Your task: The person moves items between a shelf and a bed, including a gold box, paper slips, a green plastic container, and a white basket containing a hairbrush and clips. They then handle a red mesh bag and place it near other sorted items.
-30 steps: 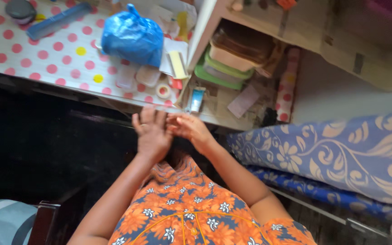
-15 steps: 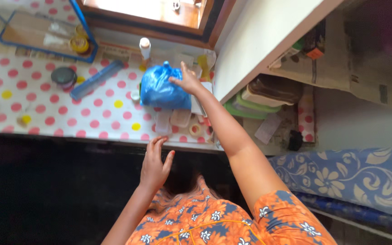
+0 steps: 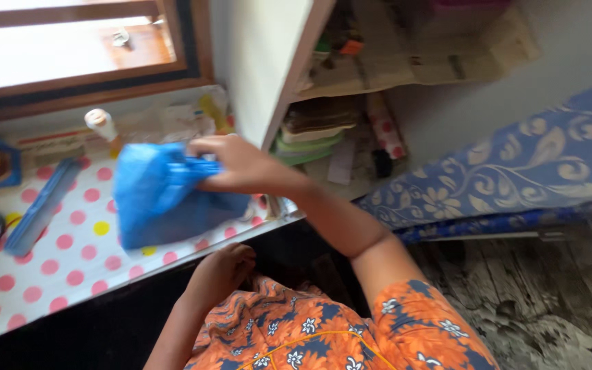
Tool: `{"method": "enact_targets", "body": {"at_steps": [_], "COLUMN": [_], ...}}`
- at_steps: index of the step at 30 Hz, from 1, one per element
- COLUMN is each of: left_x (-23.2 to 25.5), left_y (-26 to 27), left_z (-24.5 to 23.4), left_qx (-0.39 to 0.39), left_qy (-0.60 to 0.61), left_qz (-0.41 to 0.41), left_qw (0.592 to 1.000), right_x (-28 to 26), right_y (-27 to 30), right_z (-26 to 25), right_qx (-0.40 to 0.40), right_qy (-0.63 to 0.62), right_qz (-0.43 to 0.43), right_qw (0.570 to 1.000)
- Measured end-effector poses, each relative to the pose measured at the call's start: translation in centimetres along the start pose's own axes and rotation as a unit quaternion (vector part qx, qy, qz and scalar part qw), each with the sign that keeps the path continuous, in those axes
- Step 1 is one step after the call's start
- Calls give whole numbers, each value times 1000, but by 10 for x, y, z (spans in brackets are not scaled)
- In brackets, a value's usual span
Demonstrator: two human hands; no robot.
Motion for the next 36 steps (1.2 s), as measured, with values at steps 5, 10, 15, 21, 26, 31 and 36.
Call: {"method": "enact_targets", "body": {"at_steps": [5,10,15,21,26,31,36], "left_x": [30,59,67,67,71,71,62], "left_y": [-24,-47,-58,-65,-72,-69,-57], "left_z": [39,70,101,125,145,159,172], "left_qx": [-131,-105,-115,-116,-119,-102,-93], "left_qy": [-66,-48,-71,-104,-125,-112,-123], "left_qz": [-13,46,33,-3,-21,-44,-72], "left_qw": [989,992,990,988,985,987,985], "right_x": [-26,-33,-26,63,197,286,407], "right_y": [140,247,307,340,311,237,122], "right_z": [-188,-340,-354,-281,-278,-302,-293], "right_qx": [200,489,470,343,372,506,313], "right_qy": [-53,-101,58,118,50,5,110], "right_qz": [-55,-114,-89,160,201,10,83], "right_qw": [977,859,876,918,905,863,940]}}
Point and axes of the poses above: each hand's wrist, its own y-axis away from the middle knuckle, its own z-axis out of the palm, x = y × z, the point moved 7 cm from there along -y, towards the middle knuckle, and after that the axes turned 10 degrees about -y, right-handed, at the moved point
